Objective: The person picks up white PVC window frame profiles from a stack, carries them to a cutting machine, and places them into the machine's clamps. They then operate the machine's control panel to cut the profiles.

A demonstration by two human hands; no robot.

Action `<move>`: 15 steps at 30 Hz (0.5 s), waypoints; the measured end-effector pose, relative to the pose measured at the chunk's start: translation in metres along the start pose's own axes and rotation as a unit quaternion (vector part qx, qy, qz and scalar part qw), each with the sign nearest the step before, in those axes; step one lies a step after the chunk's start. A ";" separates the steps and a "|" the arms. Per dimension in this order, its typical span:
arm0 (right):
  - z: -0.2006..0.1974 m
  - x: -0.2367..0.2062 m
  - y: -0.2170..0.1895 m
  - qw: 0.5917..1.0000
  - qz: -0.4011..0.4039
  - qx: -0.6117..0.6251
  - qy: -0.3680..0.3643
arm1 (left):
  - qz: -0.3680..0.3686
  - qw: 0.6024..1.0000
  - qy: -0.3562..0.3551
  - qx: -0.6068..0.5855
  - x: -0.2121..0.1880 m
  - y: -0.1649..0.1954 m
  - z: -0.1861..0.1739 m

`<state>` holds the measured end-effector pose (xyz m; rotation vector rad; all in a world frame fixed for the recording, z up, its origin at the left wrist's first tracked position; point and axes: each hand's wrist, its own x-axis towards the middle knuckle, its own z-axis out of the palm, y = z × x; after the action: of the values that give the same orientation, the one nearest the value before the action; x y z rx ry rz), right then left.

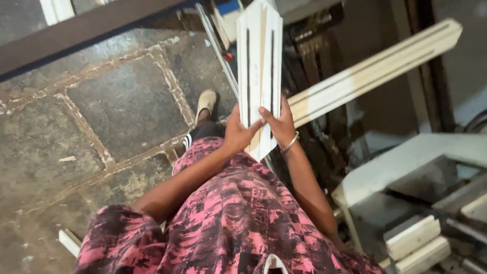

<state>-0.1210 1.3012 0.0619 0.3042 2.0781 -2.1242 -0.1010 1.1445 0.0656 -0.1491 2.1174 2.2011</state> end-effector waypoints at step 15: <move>0.022 0.208 -0.052 0.977 -0.057 -0.195 0.061 | -0.134 0.981 0.055 -0.133 0.235 0.020 0.016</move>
<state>-0.3359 1.2871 0.0607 0.2758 2.5763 -1.7325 -0.3372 1.1577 0.0558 -0.5496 1.7179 2.3415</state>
